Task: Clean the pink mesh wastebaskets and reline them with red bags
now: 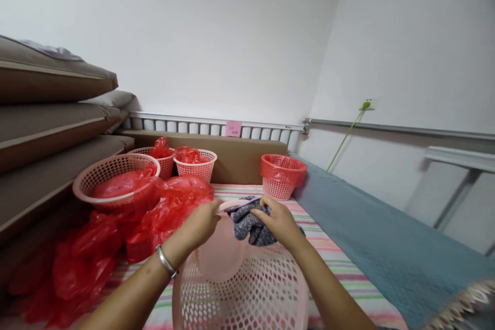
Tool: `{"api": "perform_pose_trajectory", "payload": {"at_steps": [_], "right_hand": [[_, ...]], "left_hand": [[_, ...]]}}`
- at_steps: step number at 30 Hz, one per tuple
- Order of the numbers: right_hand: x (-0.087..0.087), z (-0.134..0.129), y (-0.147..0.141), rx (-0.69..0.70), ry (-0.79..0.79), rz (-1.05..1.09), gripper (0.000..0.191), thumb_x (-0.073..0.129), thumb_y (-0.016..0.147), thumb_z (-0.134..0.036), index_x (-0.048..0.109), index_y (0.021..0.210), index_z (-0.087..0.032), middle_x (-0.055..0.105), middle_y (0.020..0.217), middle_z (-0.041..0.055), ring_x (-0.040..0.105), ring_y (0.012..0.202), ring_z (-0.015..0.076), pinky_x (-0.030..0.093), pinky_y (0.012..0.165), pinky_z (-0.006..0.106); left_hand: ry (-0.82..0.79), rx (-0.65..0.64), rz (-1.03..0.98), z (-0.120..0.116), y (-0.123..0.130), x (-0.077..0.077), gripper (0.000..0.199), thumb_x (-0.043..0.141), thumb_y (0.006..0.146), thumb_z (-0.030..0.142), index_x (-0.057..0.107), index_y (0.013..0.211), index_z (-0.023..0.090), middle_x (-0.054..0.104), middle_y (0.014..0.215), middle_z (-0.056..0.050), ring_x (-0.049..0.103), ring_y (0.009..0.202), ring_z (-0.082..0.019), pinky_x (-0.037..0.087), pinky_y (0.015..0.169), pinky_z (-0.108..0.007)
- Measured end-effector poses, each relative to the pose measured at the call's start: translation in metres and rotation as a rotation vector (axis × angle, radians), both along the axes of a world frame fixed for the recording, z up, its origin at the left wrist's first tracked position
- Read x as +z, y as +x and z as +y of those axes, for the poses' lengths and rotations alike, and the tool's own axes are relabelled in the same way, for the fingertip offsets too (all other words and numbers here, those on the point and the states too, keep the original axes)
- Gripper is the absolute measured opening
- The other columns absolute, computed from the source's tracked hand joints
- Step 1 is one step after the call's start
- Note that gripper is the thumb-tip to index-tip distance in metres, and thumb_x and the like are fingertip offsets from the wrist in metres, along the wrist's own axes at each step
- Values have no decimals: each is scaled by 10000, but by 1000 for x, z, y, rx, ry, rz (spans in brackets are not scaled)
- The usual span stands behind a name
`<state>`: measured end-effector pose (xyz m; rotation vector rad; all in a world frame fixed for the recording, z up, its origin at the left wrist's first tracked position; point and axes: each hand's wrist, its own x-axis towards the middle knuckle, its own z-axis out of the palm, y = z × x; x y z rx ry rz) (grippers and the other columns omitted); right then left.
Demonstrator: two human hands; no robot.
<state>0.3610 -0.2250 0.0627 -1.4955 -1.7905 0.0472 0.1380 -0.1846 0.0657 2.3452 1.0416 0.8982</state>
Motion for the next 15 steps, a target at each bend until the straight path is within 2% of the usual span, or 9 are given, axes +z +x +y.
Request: {"api": "perform_pose_trajectory", "payload": {"at_steps": [5,11,15], "right_hand": [[-11,5,5,-13,2,47,252,531,788,-442,432,707,-225,504,661,-53,483,663,147,325,634,251],[-42,-2,27,-144,20,205,308,526,768,-500,413,677,-228,432,618,-61,441,617,141,338,602,245],[-65,-16,35,-228,18,330,336,519,758,-532,408,664,-229,419,625,-55,433,631,146,354,616,247]], "left_hand": [[8,-5,-37,3,-4,-9,303,470,797,87,632,1033,186,717,993,-71,653,919,-195,465,818,-286],[-11,102,-59,2,-16,-15,288,459,794,87,650,995,163,715,1008,-93,651,935,-214,468,848,-319],[-25,126,-69,-1,-14,-15,339,484,780,87,640,1066,181,713,1053,-87,637,1000,-220,459,891,-325]]}}
